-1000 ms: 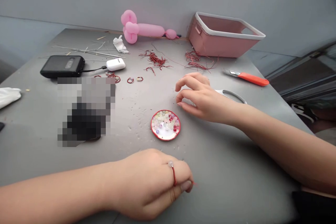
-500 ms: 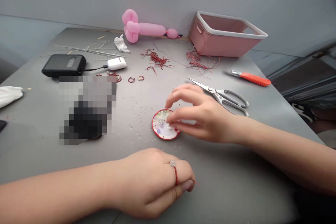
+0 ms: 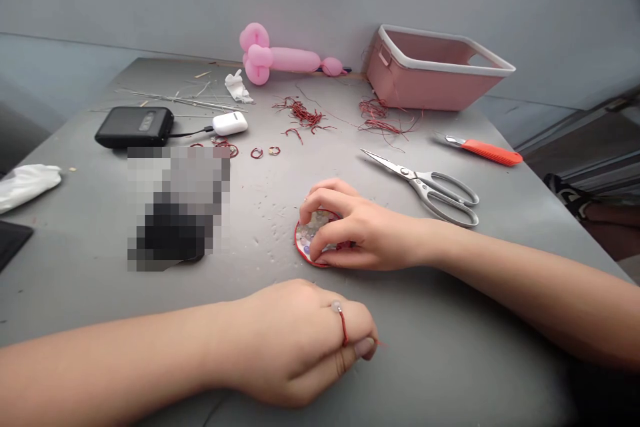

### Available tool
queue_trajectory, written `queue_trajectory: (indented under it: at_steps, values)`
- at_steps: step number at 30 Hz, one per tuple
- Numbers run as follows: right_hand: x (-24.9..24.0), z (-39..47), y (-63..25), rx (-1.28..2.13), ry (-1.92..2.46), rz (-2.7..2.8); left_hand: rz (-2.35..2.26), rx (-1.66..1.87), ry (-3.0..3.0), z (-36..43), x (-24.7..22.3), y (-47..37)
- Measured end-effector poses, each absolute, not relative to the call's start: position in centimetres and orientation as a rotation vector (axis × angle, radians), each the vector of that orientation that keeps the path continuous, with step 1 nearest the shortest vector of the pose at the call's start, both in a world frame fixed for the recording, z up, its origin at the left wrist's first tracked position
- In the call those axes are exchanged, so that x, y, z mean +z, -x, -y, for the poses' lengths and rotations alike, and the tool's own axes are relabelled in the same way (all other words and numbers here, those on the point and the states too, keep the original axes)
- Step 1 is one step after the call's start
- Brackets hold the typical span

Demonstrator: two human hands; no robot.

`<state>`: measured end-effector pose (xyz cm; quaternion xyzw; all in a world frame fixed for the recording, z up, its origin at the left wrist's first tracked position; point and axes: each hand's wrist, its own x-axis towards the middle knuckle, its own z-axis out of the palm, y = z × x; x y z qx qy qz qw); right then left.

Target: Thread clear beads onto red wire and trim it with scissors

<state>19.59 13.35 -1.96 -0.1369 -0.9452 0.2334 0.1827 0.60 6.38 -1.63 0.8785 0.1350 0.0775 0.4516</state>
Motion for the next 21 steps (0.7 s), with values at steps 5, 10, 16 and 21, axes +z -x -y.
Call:
queue_trajectory:
  at_steps: [5, 10, 16, 21]
  values:
    - [-2.1, -13.1, -19.3, 0.665, 0.39, 2.651, -0.332, 0.227, -2.149, -6.3, -1.6, -0.7]
    - [-2.2, -12.9, -19.2, 0.575, 0.359, 2.664, -0.352, 0.234, -2.123, -6.4, -1.3, -0.7]
    - [-1.6, -14.1, -20.9, 0.48, 0.427, 2.615, -0.339, 0.273, -2.108, -6.4, -1.4, -0.6]
    - [-2.1, -16.5, -24.3, 0.348, 0.711, 2.532, -0.317, 0.302, -2.096, -6.4, -1.6, -0.5]
